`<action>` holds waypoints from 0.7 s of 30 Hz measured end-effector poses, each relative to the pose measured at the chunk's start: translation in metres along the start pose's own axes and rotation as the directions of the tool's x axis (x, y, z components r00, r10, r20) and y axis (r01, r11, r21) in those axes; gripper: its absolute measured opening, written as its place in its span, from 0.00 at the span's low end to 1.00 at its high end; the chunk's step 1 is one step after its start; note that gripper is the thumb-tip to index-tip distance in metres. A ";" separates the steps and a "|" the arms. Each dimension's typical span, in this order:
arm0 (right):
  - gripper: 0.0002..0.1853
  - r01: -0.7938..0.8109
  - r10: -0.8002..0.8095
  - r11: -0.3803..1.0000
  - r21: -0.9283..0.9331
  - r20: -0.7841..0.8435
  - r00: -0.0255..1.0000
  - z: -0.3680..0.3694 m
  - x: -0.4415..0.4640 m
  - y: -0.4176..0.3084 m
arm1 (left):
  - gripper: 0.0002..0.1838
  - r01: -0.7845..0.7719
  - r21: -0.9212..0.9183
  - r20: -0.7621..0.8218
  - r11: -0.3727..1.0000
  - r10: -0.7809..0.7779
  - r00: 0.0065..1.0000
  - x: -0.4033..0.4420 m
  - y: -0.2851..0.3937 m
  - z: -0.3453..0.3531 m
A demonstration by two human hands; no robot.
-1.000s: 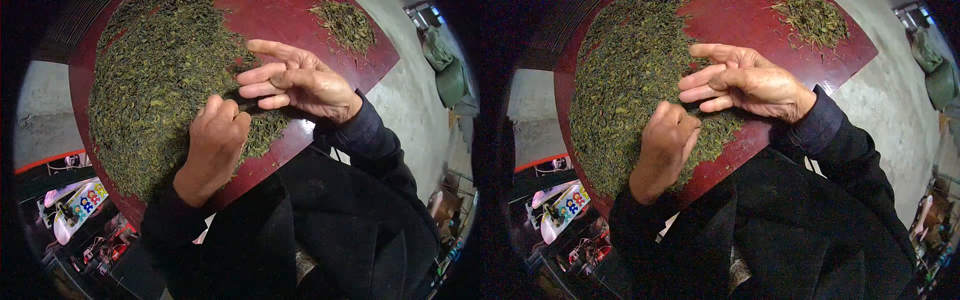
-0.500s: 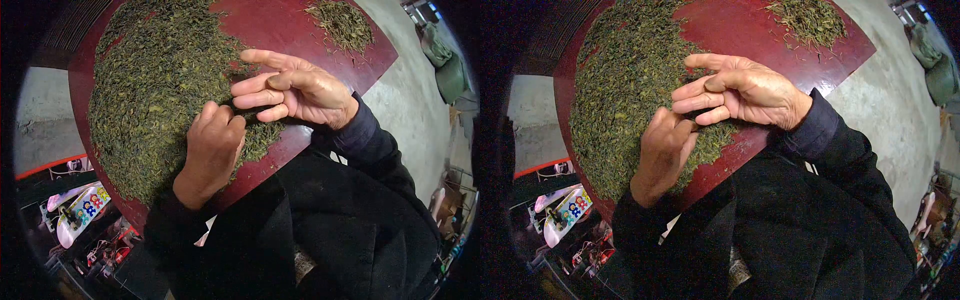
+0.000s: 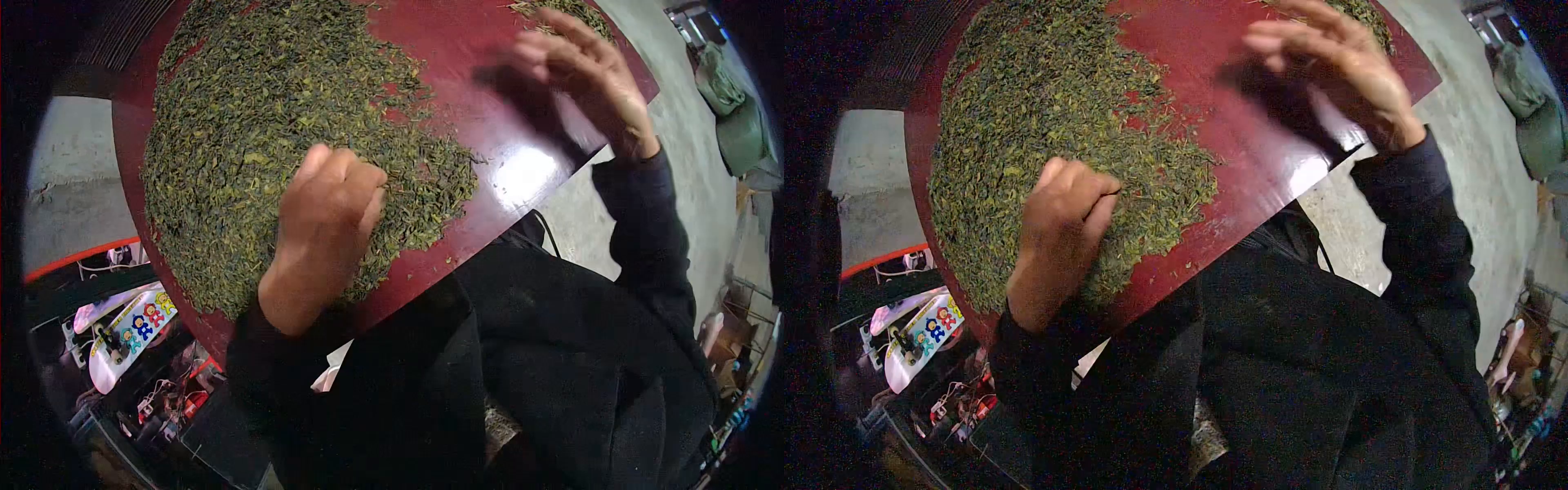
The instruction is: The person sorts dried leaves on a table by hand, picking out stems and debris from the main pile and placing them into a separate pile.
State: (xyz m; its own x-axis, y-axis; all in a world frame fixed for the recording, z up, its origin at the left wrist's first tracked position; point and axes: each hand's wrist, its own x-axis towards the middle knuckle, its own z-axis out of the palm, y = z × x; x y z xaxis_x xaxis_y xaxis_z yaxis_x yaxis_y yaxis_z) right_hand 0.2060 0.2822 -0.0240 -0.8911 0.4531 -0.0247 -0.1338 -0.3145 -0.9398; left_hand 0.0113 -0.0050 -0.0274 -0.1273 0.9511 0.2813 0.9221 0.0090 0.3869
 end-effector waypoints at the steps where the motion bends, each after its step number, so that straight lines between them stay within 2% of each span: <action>1: 0.27 -0.001 0.001 1.000 0.000 -0.001 1.000 -0.018 0.002 -0.001 | 0.09 0.000 -0.001 0.001 1.000 0.000 1.000 0.000 0.001 0.000; 3: 0.29 0.208 -0.238 0.924 -0.321 -0.057 0.970 -0.057 0.009 0.001 | 0.09 -0.004 -0.005 0.025 1.000 0.004 1.000 0.001 0.003 0.002; 5: 0.32 0.354 -0.467 0.709 -0.609 -0.030 0.884 -0.078 0.013 0.004 | 0.09 -0.006 -0.007 0.050 1.000 0.006 0.999 0.001 0.006 0.003; 6: 0.32 0.353 -0.466 0.710 -0.609 -0.031 0.884 -0.076 0.012 0.002 | 0.09 -0.005 -0.007 0.051 1.000 0.005 0.999 0.001 0.007 0.004; 8: 0.27 0.295 -0.497 0.269 -0.917 0.130 0.858 -0.065 0.009 -0.010 | 0.10 -0.030 0.032 0.049 0.999 0.029 0.998 0.003 0.008 0.008; 9: 0.24 0.243 -0.479 0.005 -0.970 0.211 0.852 -0.058 0.006 -0.015 | 0.10 -0.045 0.051 0.048 0.998 0.042 0.998 0.004 0.008 0.009; 10: 0.22 0.181 -0.439 -0.260 -0.948 0.283 0.852 -0.052 0.004 -0.017 | 0.10 -0.058 0.070 0.049 0.996 0.055 0.997 0.005 0.009 0.010; 16: 0.21 0.209 -0.481 -0.133 -0.969 0.248 0.841 -0.016 0.000 0.003 | 0.08 -0.042 0.045 0.095 0.998 0.038 0.995 0.008 0.010 0.014; 20: 0.26 0.399 -0.390 0.001 -0.917 0.367 0.844 0.010 -0.008 0.012 | 0.07 -0.075 -0.026 0.008 0.997 0.075 0.997 0.008 0.006 0.017; 21: 0.26 0.432 -0.419 -0.070 -0.899 0.419 0.805 0.024 -0.007 0.019 | 0.07 -0.074 -0.025 0.008 0.997 0.075 0.997 0.009 0.005 0.016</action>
State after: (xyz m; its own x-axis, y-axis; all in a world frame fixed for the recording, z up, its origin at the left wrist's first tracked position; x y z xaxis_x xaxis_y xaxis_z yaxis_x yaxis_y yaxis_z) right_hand 0.1995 0.2533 -0.0332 -0.8433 0.1474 0.5168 0.0147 0.9676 -0.2519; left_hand 0.0207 0.0082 -0.0376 -0.0550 0.9517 0.3020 0.9194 -0.0697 0.3872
